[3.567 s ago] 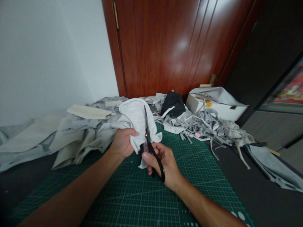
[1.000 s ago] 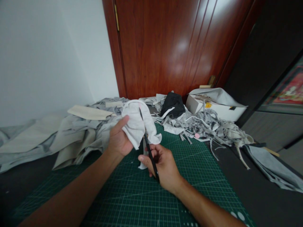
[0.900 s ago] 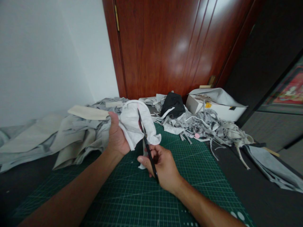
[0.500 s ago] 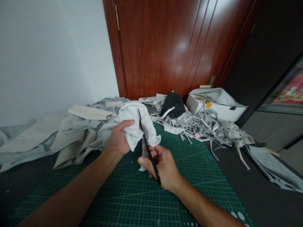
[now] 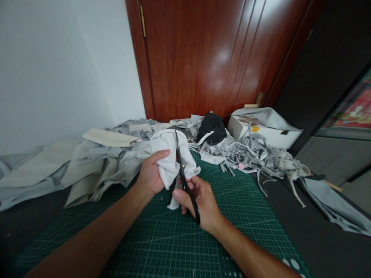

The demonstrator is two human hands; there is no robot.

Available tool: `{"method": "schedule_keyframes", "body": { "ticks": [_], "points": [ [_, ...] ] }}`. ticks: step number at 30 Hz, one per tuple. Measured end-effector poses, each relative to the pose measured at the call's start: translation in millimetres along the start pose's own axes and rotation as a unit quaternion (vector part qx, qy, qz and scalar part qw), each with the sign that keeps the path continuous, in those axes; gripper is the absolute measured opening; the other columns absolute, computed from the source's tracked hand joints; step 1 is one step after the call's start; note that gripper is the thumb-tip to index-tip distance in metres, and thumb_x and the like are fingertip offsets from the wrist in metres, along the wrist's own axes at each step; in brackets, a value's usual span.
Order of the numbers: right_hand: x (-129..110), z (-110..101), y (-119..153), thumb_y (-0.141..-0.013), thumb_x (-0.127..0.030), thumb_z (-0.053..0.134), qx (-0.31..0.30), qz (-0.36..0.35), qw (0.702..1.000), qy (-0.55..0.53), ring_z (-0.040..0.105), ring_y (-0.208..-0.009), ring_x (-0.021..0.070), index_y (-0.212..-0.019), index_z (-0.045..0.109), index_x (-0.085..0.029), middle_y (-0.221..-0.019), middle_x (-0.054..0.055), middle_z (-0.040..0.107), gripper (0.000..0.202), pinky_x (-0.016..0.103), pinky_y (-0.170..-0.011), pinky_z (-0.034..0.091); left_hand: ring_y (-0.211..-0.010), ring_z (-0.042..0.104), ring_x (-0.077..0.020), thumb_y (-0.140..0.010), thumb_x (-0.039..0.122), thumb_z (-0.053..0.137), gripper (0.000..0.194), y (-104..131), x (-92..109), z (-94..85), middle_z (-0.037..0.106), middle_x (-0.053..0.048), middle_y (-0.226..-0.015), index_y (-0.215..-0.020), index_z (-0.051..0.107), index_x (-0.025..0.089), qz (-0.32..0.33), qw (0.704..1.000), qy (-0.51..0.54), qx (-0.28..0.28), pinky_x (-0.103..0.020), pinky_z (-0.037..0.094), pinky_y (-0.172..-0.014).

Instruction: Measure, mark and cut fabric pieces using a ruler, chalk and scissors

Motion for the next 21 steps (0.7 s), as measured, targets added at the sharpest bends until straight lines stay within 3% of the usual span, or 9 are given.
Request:
{"method": "schedule_keyframes", "body": {
  "ticks": [7, 14, 21],
  "points": [
    [-0.5, 2.3, 0.5, -0.08, -0.054, 0.085, -0.017, -0.011, 1.0, 0.002, 0.056, -0.047, 0.01, -0.09, 0.059, -0.02, -0.066, -0.004, 0.063, 0.045, 0.022, -0.046, 0.047, -0.059, 0.073, -0.0279, -0.073, 0.025, 0.075, 0.028, 1.0, 2.3, 2.2, 0.076, -0.01, -0.074, -0.095, 0.07, 0.01, 0.008, 1.0, 0.005, 0.009, -0.031, 0.054, -0.042],
    [-1.2, 1.5, -0.3, -0.077, -0.055, 0.088, -0.006, 0.001, 1.0, -0.006, 0.055, -0.046, 0.0102, -0.088, 0.058, -0.02, -0.064, -0.004, 0.062, 0.047, 0.023, -0.046, 0.045, -0.047, 0.068, -0.0234, -0.071, 0.023, 0.076, 0.026, 2.1, -2.6, -1.5, 0.073, -0.006, -0.067, -0.092, 0.067, 0.01, -0.006, 1.0, 0.002, 0.027, -0.031, 0.053, -0.038],
    [-2.7, -0.5, -0.8, -0.08, -0.06, 0.083, 0.008, -0.005, 1.0, 0.016, 0.052, -0.046, 0.0108, -0.088, 0.06, -0.02, -0.06, -0.005, 0.059, 0.047, 0.024, -0.046, 0.044, -0.06, 0.074, -0.0275, -0.07, 0.021, 0.077, 0.034, 3.2, -6.5, 0.0, 0.078, -0.01, -0.077, -0.101, 0.069, 0.009, -0.014, 0.999, 0.011, 0.034, -0.03, 0.053, -0.044]
  ]
}}
Point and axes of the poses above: each hand's wrist, its own y-axis away from the middle knuckle, its own z-axis out of the palm, x = y × z, the point moved 8 cm from there along -y, towards the middle knuckle
